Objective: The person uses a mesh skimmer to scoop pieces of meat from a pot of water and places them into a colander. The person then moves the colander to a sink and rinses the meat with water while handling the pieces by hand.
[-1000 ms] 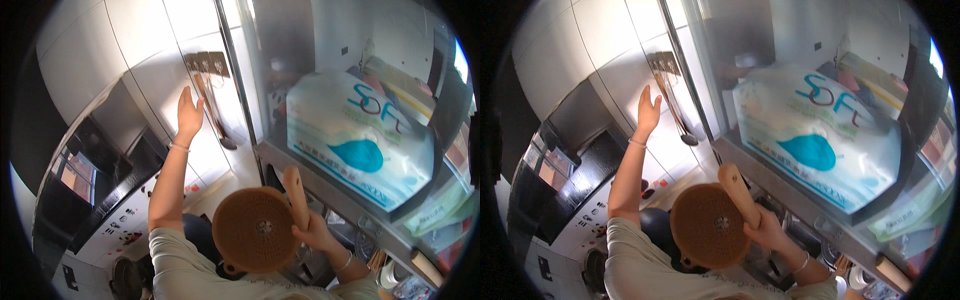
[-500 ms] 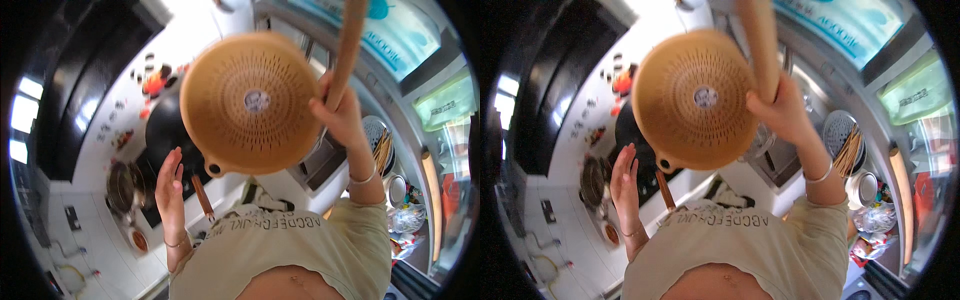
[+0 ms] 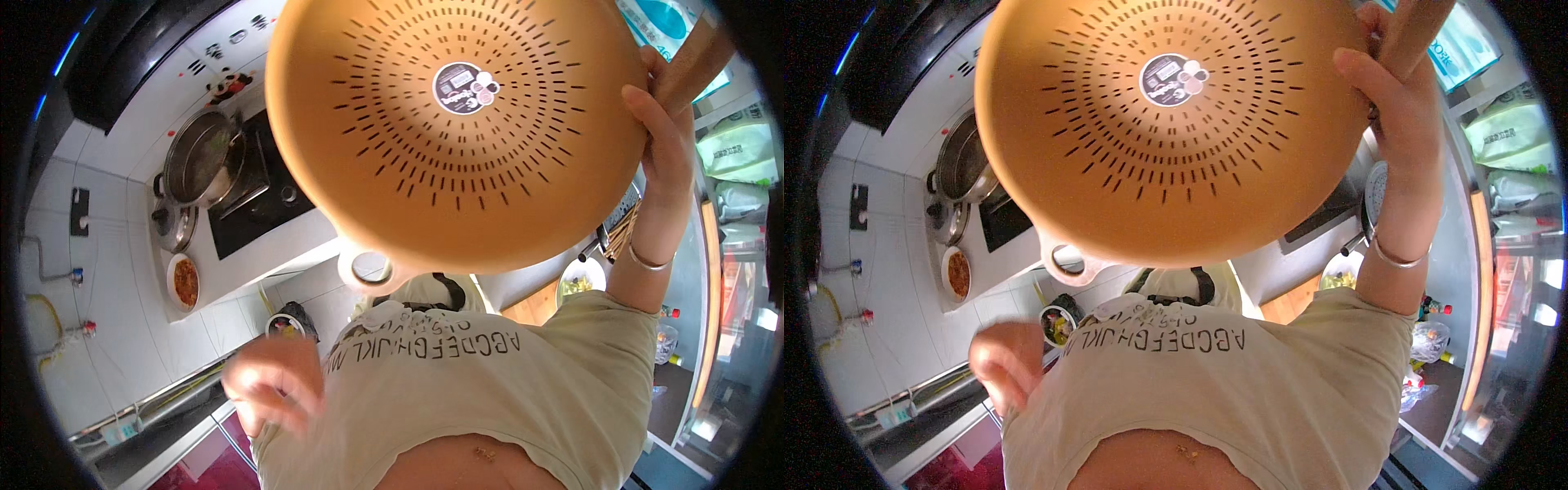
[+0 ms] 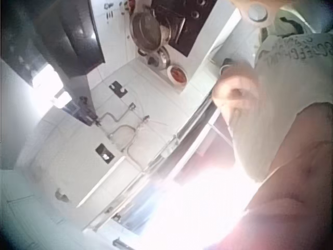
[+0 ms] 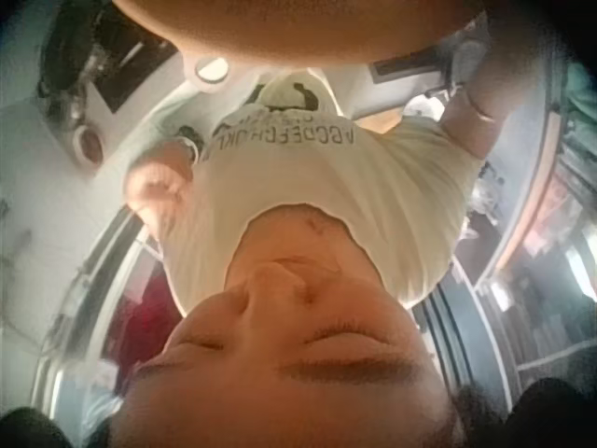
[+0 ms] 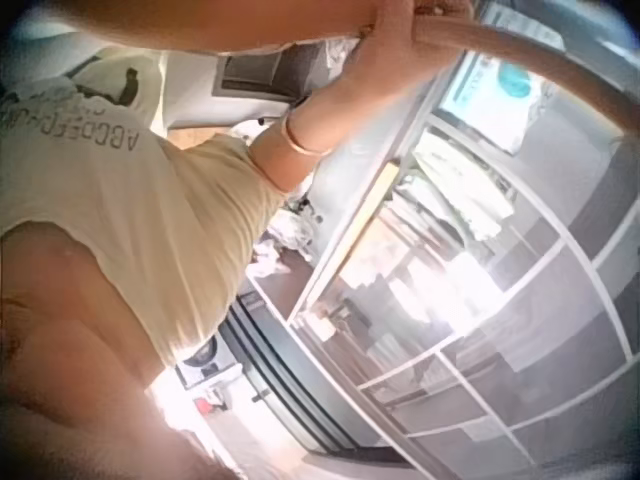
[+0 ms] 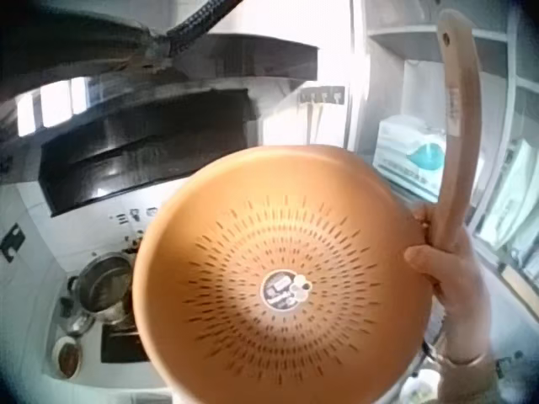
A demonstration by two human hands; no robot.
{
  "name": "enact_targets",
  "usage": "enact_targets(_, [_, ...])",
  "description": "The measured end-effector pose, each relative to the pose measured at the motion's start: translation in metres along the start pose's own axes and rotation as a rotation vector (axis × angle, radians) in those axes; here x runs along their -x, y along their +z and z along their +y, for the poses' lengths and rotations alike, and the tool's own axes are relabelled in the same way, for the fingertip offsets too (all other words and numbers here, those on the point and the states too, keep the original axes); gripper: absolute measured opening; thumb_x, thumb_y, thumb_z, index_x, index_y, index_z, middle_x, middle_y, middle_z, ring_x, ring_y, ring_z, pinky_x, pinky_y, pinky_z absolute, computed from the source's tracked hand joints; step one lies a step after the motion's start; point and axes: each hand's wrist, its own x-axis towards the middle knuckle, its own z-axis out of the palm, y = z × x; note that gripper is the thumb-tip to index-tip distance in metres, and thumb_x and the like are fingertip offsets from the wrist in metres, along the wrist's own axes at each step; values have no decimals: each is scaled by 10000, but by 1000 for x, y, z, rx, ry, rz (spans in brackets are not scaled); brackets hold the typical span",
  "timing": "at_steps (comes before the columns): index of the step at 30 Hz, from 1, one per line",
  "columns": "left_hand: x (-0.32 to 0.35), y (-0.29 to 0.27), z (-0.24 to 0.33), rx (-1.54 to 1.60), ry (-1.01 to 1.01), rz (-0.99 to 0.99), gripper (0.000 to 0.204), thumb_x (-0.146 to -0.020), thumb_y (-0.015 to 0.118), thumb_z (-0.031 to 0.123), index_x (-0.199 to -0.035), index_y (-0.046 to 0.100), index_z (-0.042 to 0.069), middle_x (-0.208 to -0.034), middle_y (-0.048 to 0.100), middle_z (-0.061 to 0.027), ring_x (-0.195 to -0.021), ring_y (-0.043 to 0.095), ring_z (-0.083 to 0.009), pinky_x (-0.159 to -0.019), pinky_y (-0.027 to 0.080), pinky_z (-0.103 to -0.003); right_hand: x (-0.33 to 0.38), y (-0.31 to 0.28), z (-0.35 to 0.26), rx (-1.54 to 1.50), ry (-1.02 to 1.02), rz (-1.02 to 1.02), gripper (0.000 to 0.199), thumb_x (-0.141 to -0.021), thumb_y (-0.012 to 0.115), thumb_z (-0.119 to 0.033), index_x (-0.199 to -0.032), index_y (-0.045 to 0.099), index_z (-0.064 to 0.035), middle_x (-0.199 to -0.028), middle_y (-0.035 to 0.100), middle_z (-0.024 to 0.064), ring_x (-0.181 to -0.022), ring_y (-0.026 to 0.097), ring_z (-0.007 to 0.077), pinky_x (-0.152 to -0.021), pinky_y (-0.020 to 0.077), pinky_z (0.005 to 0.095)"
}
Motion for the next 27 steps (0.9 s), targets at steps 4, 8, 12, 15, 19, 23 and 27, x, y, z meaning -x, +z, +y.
enact_targets(4, [-18,51,14,-130,15,-157,201,-827,617,161,-990,608,44,-890,616,-78,-724,585,-188,-539,406,-286,11,3,1,-15,-40,50,313,-751,617,-128,-1016,495,-15,-810,515,-12,-722,486,48,-627,361,163])
enact_targets(8, [-16,89,10,-210,58,-98,199,-844,591,223,-932,614,47,-906,609,-92,-738,575,-216,-553,414,-295,3,4,-4,-18,-71,17,254,-751,625,-137,-952,520,-23,-762,518,-22,-656,479,32,-564,354,152])
enact_targets(12, [-49,119,44,-244,31,-120,252,-840,588,277,-934,606,44,-910,607,-102,-738,575,-226,-553,417,-294,-6,-6,-1,-108,-44,-115,212,-757,622,-139,-906,515,-33,-737,509,-22,-625,470,29,-536,342,157])
enact_targets(15, [-65,116,67,-237,27,-254,293,-837,585,318,-935,600,42,-913,605,-109,-738,575,-234,-553,419,-294,2,-24,-10,-149,37,-166,169,-761,613,-136,-859,506,-48,-714,496,-22,-609,455,24,-521,325,161])
enact_targets(19, [-87,106,88,-252,-75,-370,348,-833,581,372,-937,592,40,-918,602,-119,-737,575,-245,-552,422,-293,-17,-17,-9,-309,-4,-217,135,-755,592,-126,-806,482,-66,-684,469,-30,-605,427,31,-535,305,183])
enact_targets(23, [-22,87,55,42,-114,676,765,-724,573,608,-1113,485,-44,-959,593,-125,-820,587,-235,-614,466,-307,-14,-4,-18,-373,6,-222,131,-724,574,-107,-756,449,-83,-665,436,-41,-611,396,48,-562,297,206])
enact_targets(27, [-116,86,32,115,-315,1328,1121,-639,558,718,-1347,145,-47,-1345,294,-192,-1197,397,-286,-886,444,-408,-28,-2,-9,-386,-76,-271,180,-688,588,-57,-710,413,-92,-668,399,-44,-608,383,56,-558,301,207])
